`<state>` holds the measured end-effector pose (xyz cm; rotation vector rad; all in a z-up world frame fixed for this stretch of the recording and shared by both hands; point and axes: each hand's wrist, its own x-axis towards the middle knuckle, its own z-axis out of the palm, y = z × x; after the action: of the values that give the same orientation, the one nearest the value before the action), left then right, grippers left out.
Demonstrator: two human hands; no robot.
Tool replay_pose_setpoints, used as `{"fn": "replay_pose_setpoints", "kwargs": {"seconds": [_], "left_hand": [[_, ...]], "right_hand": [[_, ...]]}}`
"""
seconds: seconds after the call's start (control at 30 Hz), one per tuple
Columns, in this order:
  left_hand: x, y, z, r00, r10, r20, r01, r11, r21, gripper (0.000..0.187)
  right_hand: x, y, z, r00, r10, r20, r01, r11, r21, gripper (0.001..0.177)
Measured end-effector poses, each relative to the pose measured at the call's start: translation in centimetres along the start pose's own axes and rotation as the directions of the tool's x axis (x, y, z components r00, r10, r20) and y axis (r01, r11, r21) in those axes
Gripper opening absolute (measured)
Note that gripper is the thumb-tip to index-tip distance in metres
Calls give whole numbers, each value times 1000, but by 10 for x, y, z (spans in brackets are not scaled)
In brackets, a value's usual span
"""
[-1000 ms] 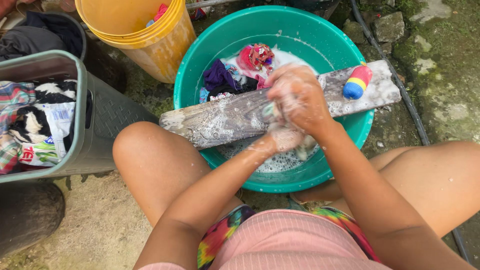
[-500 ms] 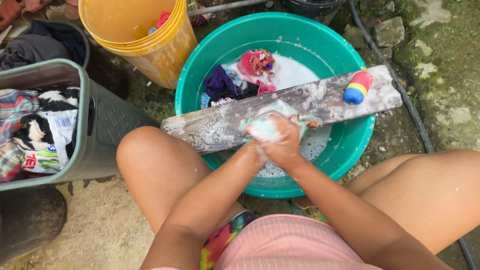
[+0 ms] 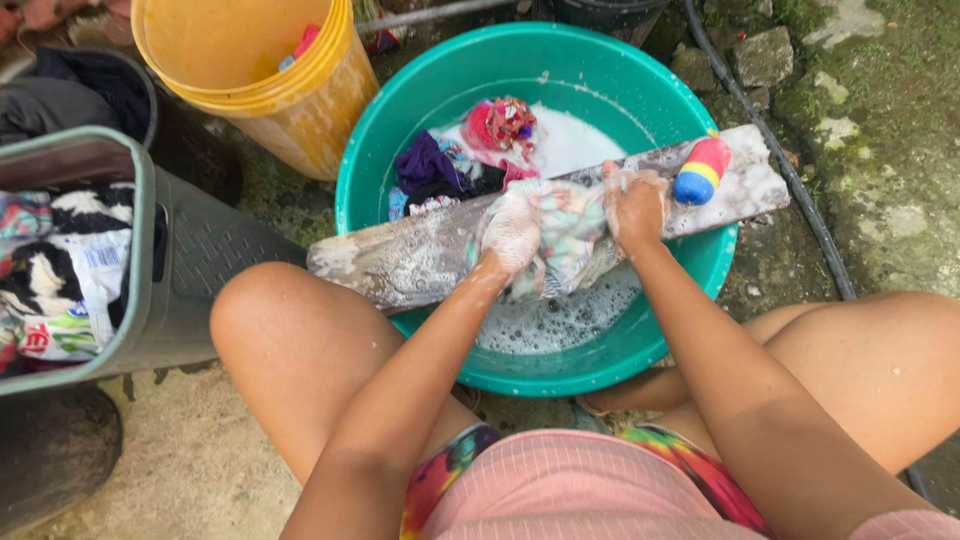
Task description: The person washes clothes in a green basin of soapy water by hand and using a scrub brush. They rub the fabric against a wooden board, apply soap, and rinse the items in the water.
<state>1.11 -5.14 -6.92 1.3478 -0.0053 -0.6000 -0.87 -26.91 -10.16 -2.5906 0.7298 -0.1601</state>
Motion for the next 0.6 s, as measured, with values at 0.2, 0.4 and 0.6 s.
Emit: {"fn": "replay_pose_setpoints", "kwargs": {"seconds": [0.2, 0.4, 0.6], "left_hand": [[-43, -51, 19, 938, 159, 310, -293, -120, 949, 53], [-59, -95, 5, 880, -310, 361, -315, 191, 930, 41], [-71, -42, 15, 873, -13, 487, 120, 975, -189, 44]], "right_hand": [[-101, -15, 32, 980, -165, 114, 170, 985, -37, 63], [-118, 20, 32, 837, -357, 414, 217, 912, 347, 87], [-60, 74, 6, 758, -407, 509, 150, 869, 471, 56]]}}
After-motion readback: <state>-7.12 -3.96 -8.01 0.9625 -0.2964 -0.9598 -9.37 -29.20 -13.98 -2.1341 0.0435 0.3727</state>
